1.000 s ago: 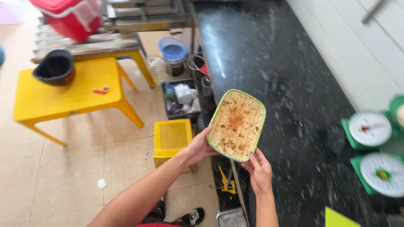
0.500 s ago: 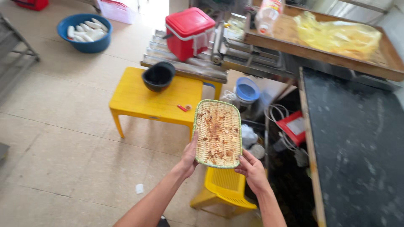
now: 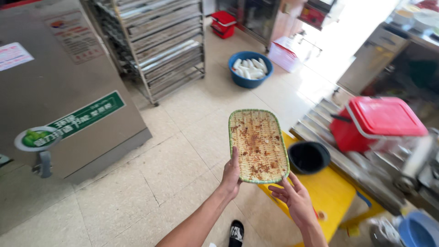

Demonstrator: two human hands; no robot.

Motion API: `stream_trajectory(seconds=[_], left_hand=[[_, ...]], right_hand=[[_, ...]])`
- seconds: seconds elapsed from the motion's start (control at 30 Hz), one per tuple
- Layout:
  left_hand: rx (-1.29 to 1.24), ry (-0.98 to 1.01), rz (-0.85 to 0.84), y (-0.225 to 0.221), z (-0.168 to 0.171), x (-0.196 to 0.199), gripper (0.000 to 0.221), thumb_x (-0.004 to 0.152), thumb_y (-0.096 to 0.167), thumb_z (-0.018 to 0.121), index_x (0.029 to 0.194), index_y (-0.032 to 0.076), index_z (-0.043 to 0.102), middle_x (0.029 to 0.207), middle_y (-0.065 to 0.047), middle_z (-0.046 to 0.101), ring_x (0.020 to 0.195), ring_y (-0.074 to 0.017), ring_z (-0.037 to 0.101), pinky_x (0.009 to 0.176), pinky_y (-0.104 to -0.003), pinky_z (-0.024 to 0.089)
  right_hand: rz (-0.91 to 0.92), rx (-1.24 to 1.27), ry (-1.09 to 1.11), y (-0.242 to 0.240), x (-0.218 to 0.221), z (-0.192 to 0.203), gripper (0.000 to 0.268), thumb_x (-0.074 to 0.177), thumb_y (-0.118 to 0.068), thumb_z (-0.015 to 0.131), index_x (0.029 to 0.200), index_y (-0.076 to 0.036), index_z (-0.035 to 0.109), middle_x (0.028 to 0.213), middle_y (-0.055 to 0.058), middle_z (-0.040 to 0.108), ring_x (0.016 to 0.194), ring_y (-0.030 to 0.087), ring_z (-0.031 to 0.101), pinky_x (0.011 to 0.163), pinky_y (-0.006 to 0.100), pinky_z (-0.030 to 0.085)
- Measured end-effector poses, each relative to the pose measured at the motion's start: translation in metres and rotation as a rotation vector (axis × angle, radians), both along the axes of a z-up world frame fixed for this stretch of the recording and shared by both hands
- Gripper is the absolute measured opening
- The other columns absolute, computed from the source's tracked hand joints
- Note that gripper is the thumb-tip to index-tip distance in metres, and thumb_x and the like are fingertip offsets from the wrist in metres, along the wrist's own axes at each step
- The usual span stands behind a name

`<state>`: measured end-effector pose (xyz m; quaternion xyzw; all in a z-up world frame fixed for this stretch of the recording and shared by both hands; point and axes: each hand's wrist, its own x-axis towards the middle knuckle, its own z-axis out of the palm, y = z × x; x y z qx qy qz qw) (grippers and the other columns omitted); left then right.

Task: The person holds a wire, moves a small tray into a machine, handles small packets and a syringe, wipes a stainless steel counter with a cloth, and carries a blue bowl and a grater.

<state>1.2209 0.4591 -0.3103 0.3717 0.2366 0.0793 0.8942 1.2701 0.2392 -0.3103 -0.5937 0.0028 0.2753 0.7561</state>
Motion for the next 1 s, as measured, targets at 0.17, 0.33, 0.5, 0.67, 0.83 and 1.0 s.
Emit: stream_trajectory(seconds=[0.17, 0.33, 0.5, 0.67, 0.83, 1.0], left_hand=[[0.093, 0.058, 0.163, 0.091, -0.006, 0.055, 0.091, 0.087, 0.076, 0.045, 0.141, 0.003, 0.054, 0.128, -0.008, 0.070, 0.111, -0.0151, 0.069, 0.089, -0.034, 0.059], [0.097, 0.110, 0.354, 0.184, 0.020, 0.092, 0.098, 0.087, 0.083, 0.031, 0.146, 0.007, 0.050, 0.136, -0.007, 0.065, 0.122, -0.0178, 0.061, 0.095, -0.039, 0.052], [0.028, 0.022, 0.556, 0.262, 0.034, 0.095, 0.097, 0.087, 0.083, 0.028, 0.152, 0.013, 0.043, 0.147, -0.003, 0.057, 0.134, -0.0172, 0.053, 0.105, -0.038, 0.045], [0.042, -0.014, 0.618, 0.330, 0.044, 0.072, 0.096, 0.089, 0.080, 0.027, 0.151, 0.010, 0.046, 0.145, -0.007, 0.060, 0.130, -0.0185, 0.056, 0.104, -0.039, 0.044], [0.121, 0.002, 0.712, 0.397, 0.074, 0.033, 0.088, 0.093, 0.074, 0.030, 0.152, 0.011, 0.043, 0.148, -0.003, 0.057, 0.133, -0.0156, 0.056, 0.108, -0.038, 0.045], [0.288, 0.010, 0.846, 0.443, 0.092, -0.009, 0.085, 0.098, 0.068, 0.031, 0.149, 0.002, 0.049, 0.146, -0.009, 0.061, 0.131, -0.0177, 0.056, 0.109, -0.035, 0.041]], right_hand=[[0.231, 0.088, 0.028, 0.105, 0.108, -0.017, 0.050, 0.101, -0.017, 0.051, 0.148, 0.000, 0.046, 0.121, 0.016, 0.070, 0.102, 0.026, 0.073, 0.085, 0.038, 0.058], [0.478, 0.108, -0.009, 0.218, 0.187, 0.016, 0.049, 0.103, -0.017, 0.050, 0.150, -0.002, 0.044, 0.120, 0.015, 0.070, 0.103, 0.025, 0.073, 0.087, 0.037, 0.058], [0.666, 0.137, -0.066, 0.323, 0.212, 0.045, 0.045, 0.104, -0.017, 0.050, 0.147, -0.002, 0.046, 0.119, 0.013, 0.071, 0.102, 0.023, 0.072, 0.087, 0.036, 0.058], [0.750, 0.127, -0.087, 0.406, 0.199, 0.059, 0.046, 0.102, -0.015, 0.053, 0.146, -0.004, 0.047, 0.116, 0.012, 0.072, 0.100, 0.021, 0.073, 0.087, 0.035, 0.058], [0.812, 0.136, -0.088, 0.494, 0.177, 0.069, 0.049, 0.100, -0.015, 0.054, 0.147, -0.002, 0.047, 0.111, 0.015, 0.073, 0.095, 0.022, 0.074, 0.085, 0.036, 0.059], [0.979, 0.188, -0.067, 0.574, 0.158, 0.074, 0.051, 0.100, -0.013, 0.053, 0.148, 0.000, 0.046, 0.112, 0.015, 0.074, 0.094, 0.022, 0.074, 0.084, 0.035, 0.059]])
